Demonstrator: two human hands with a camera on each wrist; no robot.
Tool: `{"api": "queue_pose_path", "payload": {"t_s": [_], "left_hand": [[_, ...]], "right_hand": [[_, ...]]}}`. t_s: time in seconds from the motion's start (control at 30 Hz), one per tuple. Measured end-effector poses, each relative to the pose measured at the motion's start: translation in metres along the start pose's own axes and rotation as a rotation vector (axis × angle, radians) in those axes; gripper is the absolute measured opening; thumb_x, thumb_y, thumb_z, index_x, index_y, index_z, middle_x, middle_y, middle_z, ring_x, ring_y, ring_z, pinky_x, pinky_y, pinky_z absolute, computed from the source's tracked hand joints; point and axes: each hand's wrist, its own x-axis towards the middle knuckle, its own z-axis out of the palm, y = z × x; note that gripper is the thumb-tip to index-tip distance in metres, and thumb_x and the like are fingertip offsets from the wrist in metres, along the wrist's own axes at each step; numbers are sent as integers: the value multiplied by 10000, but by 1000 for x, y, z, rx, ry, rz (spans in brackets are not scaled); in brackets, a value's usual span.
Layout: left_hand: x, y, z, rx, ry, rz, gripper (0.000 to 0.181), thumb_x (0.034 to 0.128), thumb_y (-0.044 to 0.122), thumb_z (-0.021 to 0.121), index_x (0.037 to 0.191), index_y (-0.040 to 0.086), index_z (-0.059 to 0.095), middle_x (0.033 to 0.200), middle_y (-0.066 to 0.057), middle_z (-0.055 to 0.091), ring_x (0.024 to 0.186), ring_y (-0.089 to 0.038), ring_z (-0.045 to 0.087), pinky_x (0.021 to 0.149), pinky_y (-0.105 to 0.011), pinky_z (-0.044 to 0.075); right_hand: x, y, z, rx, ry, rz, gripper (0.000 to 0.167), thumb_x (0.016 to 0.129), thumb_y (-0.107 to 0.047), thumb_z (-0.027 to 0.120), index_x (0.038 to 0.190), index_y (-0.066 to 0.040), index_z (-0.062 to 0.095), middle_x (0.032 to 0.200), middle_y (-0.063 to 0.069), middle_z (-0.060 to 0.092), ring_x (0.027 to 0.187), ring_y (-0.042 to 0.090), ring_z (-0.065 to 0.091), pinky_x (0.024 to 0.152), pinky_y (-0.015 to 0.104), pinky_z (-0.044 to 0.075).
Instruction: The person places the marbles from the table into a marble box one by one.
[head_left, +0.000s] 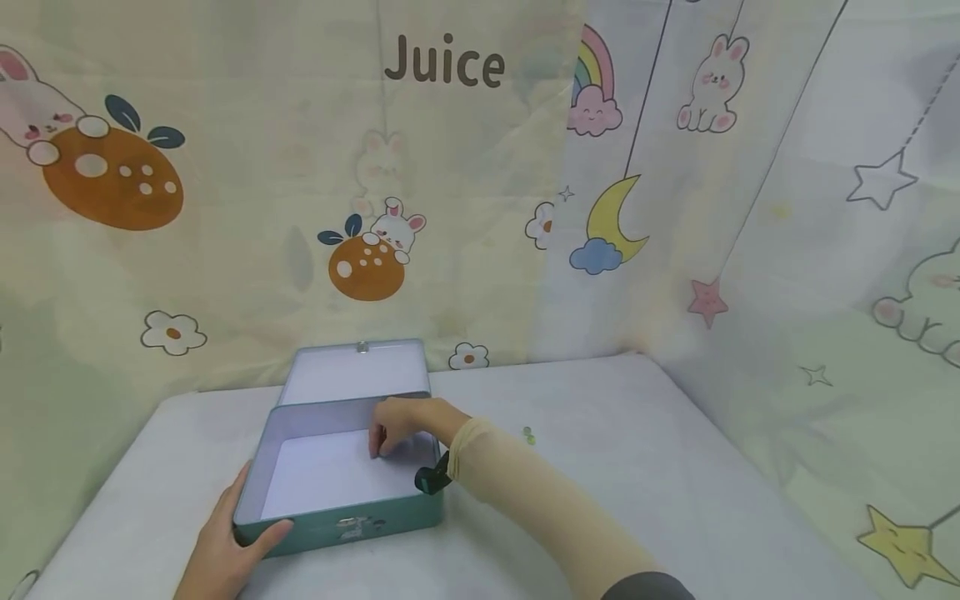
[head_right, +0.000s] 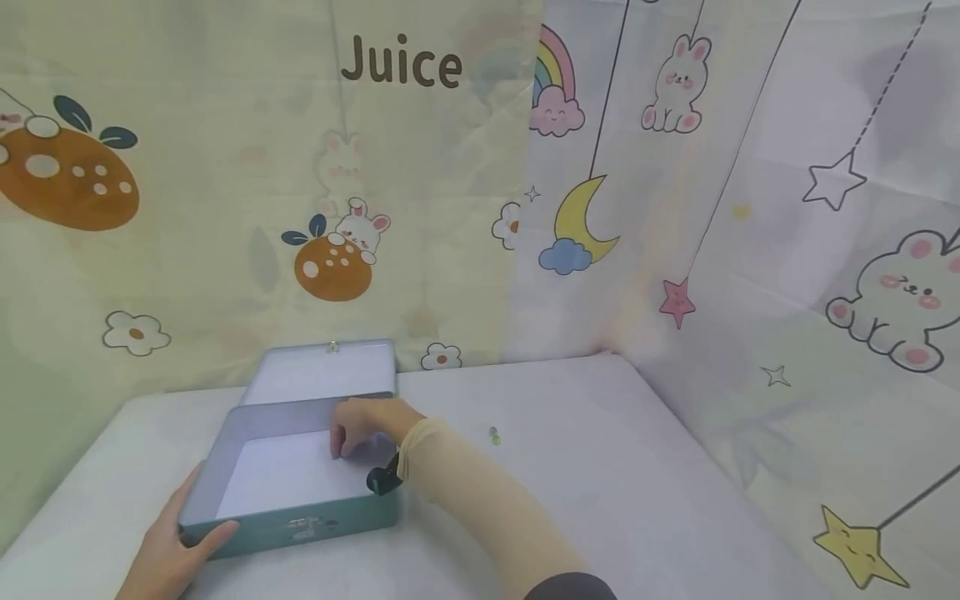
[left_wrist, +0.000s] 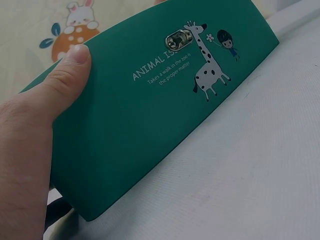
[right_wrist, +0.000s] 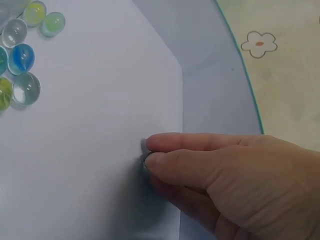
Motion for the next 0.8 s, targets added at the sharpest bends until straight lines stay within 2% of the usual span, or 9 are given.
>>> {"api": "queue_pose_path", "payload": {"t_s": [0.27,0.47,0.63,0.8], "left_hand": [[-2,1,2,-9,32,8,1027,839,369,702,1542,147,-13,1503,-315,205,1321,-539,258,971,-723,270],[-4,0,1,0,47,9,1019,843,366,698,1540,123,-4,1494,-320,216,1316,-539,266,965,-721,280],[-4,2,2,16,51,28,1018,843,371,699,1540,110,5,1491,-319,226,1313,-536,275,961,-712,292],[-4,5,2,18,51,65,1006,845,354,699,1538,95,17,1489,-307,243,1310,-528,289,955,-700,308]], "right_hand": [[2,0,0,-21,-19,-4,119,862,-161,698,861,-274,734,872,-148,670,820,-4,571,738,139,460],[4,-2,-3,5,-24,-44,117,850,-157,711,886,-267,727,864,-161,657,829,-12,574,747,130,462],[-1,-2,-9,71,25,-104,111,857,-165,704,948,-217,739,896,-147,668,846,-26,583,762,116,471],[-16,5,-16,164,82,-162,170,878,-157,680,1040,-168,731,985,-94,692,876,-39,586,772,119,481]]}}
